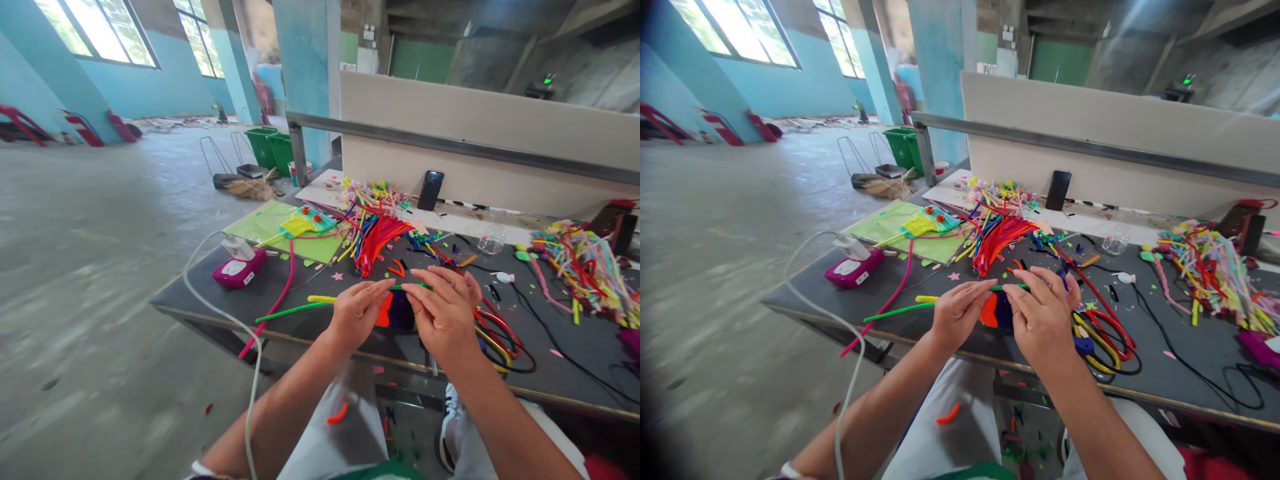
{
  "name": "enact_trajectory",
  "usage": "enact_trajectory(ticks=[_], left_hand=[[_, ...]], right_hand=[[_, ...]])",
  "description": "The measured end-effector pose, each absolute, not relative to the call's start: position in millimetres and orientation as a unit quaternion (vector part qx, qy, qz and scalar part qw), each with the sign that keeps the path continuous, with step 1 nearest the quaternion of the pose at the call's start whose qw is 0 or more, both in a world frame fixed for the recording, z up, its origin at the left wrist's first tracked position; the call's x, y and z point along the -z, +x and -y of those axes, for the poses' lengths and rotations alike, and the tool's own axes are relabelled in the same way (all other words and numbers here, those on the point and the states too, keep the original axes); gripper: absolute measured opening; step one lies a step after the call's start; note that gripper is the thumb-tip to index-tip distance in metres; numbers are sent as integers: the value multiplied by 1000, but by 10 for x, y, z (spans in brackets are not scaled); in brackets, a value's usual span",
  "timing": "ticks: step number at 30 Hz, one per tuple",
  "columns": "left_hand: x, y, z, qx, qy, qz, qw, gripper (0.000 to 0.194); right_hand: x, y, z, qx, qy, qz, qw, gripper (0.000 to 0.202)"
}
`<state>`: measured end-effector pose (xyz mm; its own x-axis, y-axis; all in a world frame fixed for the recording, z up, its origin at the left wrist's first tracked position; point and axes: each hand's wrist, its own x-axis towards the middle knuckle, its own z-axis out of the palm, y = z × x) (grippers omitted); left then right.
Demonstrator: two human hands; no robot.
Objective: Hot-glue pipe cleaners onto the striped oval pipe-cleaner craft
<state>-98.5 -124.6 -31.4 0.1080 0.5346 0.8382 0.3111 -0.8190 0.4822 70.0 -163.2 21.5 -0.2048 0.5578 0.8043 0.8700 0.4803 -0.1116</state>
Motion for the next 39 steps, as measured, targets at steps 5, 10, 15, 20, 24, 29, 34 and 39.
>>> enact_trajectory(ticks=[5, 10, 15, 20, 24, 29, 34, 39], left_hand=[[342, -1003, 1246, -599, 750, -272, 62, 29], [353, -1012, 1234, -595, 757, -265, 45, 31], [337, -1008, 1227, -598, 755, -266, 42, 31], [367, -1021, 1223, -596, 751, -280, 47, 28], [370, -1025, 1231, -600, 744, -285, 65, 26], [347, -1025, 1292, -601, 749, -270, 71, 27], [379, -1028, 1343, -600, 752, -266, 60, 29], [406, -1056, 1388, -597, 757, -260, 54, 33]], right_hand=[[-201, 685, 1621, 176, -483, 755, 406, 14], [-261, 752, 1653, 170, -478, 750, 425, 21], [-289, 1057, 1823, 157, -503, 704, 475, 37], [-11, 1410, 2102, 115, -561, 664, 481, 35], [298, 1635, 2327, 95, -603, 652, 448, 31], [317, 1609, 2426, 105, -584, 666, 452, 30], [-98, 1172, 2220, 127, -505, 708, 477, 20], [-346, 798, 1905, 127, -474, 740, 459, 11]])
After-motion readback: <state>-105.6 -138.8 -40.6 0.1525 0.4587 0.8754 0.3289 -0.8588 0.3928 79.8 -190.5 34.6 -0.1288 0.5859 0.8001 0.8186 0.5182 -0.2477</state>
